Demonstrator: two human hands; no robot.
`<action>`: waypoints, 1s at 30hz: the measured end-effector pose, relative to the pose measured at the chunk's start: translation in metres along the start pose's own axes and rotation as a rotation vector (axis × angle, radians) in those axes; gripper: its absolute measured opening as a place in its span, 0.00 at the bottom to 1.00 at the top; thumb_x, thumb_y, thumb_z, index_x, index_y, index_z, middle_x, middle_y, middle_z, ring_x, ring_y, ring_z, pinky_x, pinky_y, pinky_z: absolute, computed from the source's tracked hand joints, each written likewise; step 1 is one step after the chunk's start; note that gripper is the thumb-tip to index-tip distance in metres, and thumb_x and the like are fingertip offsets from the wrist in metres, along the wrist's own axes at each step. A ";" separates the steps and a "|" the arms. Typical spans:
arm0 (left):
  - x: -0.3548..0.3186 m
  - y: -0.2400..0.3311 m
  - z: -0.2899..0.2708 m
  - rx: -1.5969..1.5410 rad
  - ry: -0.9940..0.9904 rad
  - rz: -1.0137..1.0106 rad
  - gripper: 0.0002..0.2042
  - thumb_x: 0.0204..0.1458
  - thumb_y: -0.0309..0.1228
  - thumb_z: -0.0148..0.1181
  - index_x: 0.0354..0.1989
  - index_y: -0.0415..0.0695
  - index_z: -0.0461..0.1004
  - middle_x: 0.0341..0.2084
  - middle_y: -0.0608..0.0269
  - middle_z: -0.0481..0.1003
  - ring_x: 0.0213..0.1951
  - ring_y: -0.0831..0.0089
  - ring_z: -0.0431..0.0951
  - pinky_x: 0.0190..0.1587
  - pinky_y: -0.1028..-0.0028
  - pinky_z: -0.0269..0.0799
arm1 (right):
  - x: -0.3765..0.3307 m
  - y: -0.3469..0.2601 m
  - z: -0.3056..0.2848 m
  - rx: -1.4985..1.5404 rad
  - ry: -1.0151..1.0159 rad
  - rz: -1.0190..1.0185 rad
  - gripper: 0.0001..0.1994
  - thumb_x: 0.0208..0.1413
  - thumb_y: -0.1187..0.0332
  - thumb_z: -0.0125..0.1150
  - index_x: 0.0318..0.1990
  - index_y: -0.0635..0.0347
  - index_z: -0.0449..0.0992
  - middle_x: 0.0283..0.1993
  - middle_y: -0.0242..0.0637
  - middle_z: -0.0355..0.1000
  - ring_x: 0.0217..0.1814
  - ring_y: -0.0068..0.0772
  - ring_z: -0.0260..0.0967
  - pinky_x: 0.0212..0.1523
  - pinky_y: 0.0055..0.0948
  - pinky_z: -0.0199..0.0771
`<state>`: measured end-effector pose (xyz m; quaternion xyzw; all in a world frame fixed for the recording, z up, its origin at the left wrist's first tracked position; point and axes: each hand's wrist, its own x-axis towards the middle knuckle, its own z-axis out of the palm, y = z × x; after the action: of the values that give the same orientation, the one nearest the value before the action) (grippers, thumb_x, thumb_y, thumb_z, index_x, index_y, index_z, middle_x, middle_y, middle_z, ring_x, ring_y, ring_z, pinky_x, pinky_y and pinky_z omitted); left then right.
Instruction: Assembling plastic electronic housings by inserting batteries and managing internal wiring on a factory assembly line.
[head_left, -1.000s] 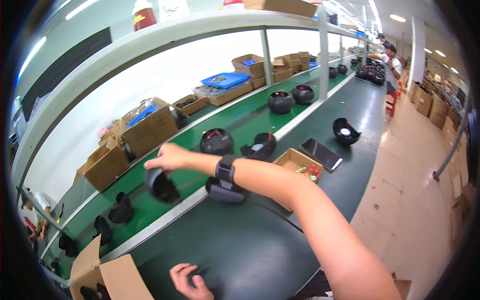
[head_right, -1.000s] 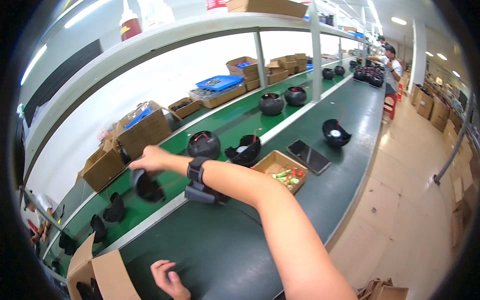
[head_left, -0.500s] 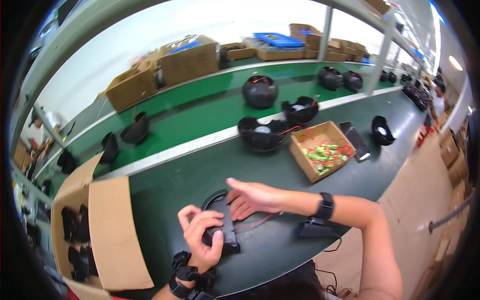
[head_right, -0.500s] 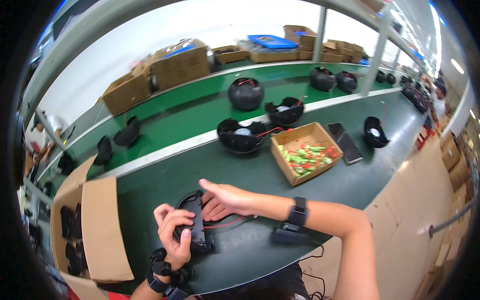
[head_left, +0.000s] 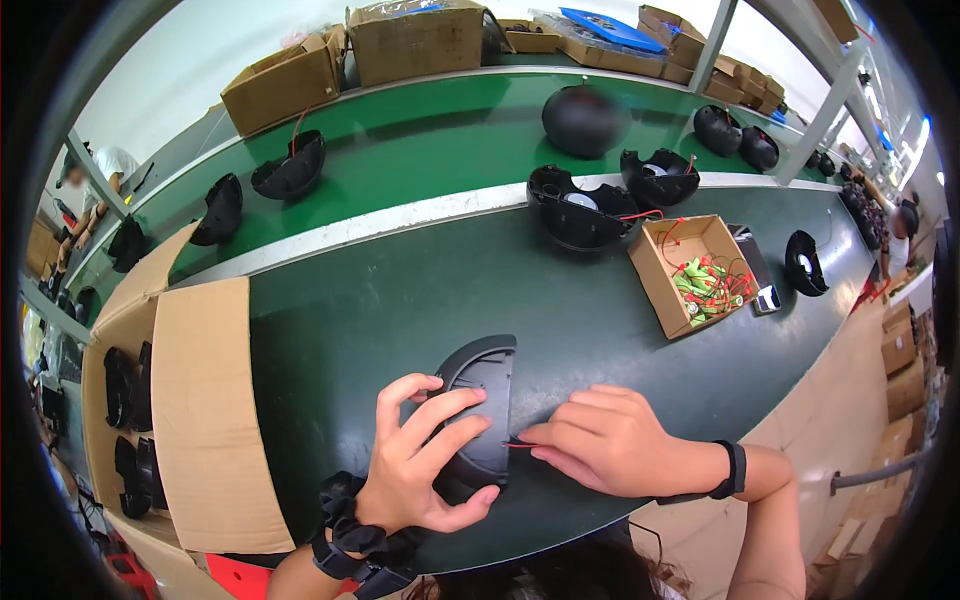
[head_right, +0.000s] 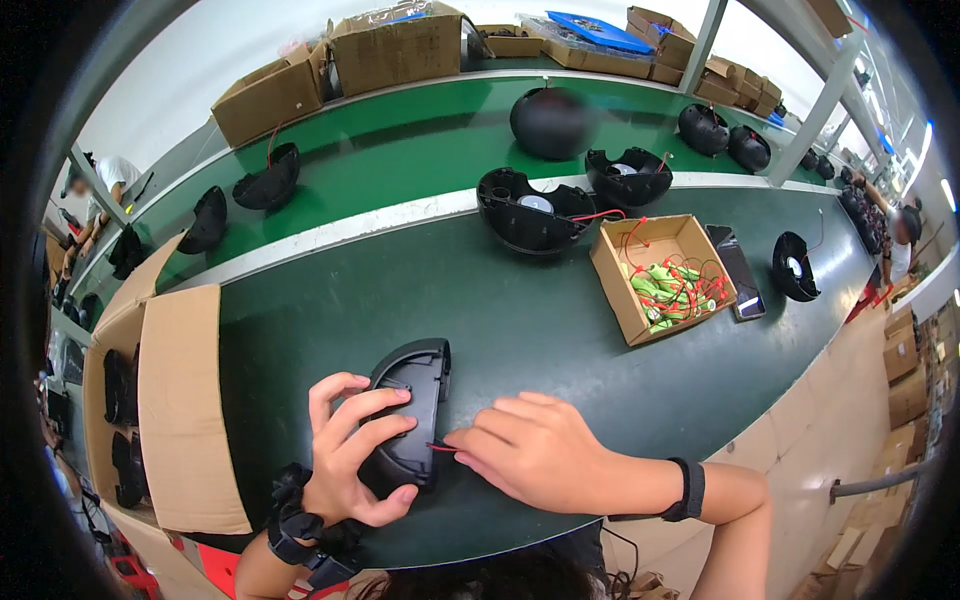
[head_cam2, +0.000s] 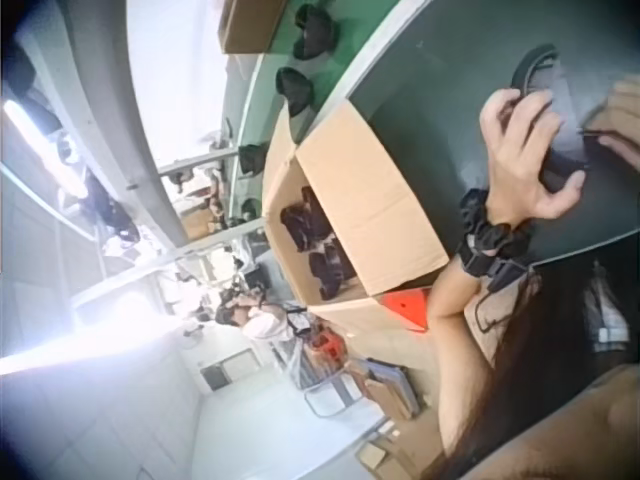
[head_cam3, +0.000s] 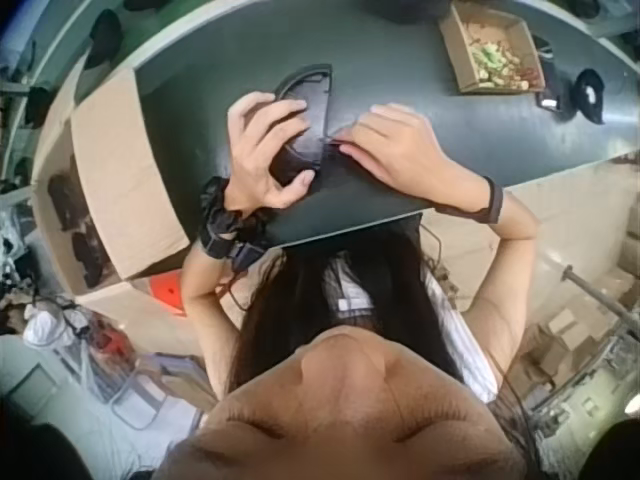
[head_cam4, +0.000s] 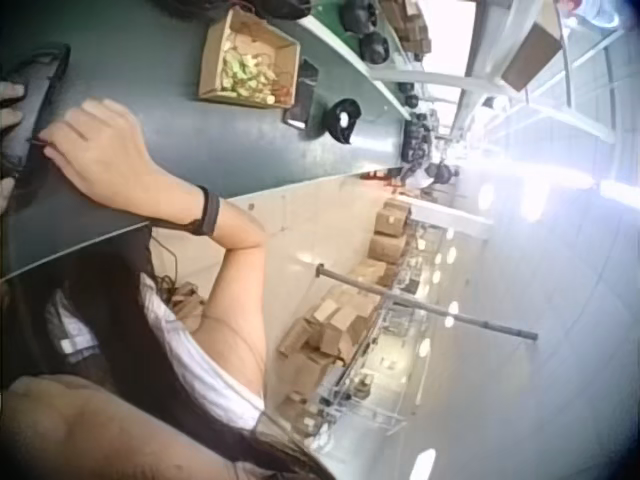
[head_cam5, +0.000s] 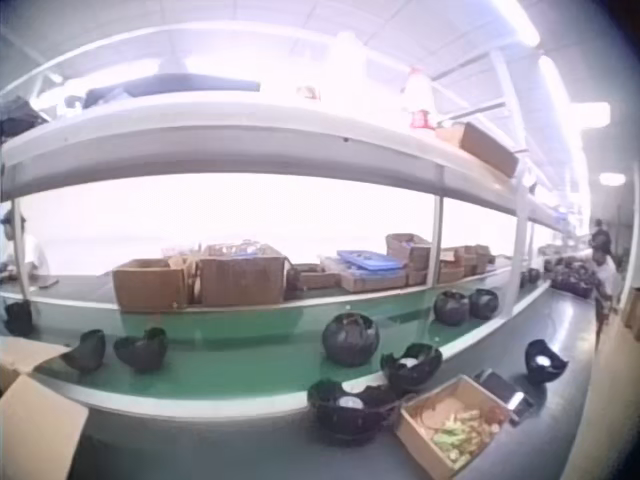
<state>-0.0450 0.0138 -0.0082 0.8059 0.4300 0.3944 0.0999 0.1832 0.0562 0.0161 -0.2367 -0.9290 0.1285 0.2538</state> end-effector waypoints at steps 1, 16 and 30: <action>-0.001 0.002 0.001 0.021 -0.019 -0.015 0.24 0.28 0.46 0.63 0.36 0.46 0.77 0.44 0.60 0.73 0.49 0.54 0.61 0.51 0.59 0.59 | 0.002 0.001 -0.001 0.004 -0.008 0.001 0.08 0.43 0.69 0.64 0.32 0.58 0.76 0.24 0.29 0.65 0.25 0.26 0.62 0.26 0.24 0.63; 0.006 0.012 -0.001 0.047 0.000 0.060 0.20 0.29 0.36 0.67 0.34 0.43 0.77 0.42 0.63 0.74 0.49 0.59 0.69 0.50 0.58 0.63 | 0.064 -0.013 -0.043 -0.183 -0.101 -0.504 0.05 0.32 0.69 0.56 0.20 0.57 0.69 0.23 0.29 0.60 0.29 0.27 0.60 0.31 0.25 0.61; 0.005 0.023 0.027 -0.251 -0.085 -0.088 0.12 0.31 0.30 0.72 0.27 0.50 0.77 0.32 0.69 0.80 0.41 0.69 0.71 0.62 0.57 0.42 | 0.032 0.047 -0.097 0.305 0.111 0.087 0.17 0.47 0.67 0.66 0.45 0.61 0.74 0.31 0.34 0.77 0.33 0.28 0.76 0.35 0.25 0.74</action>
<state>-0.0099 0.0084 -0.0120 0.7833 0.4076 0.4060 0.2354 0.2283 0.1238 0.0931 -0.2422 -0.8722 0.2657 0.3317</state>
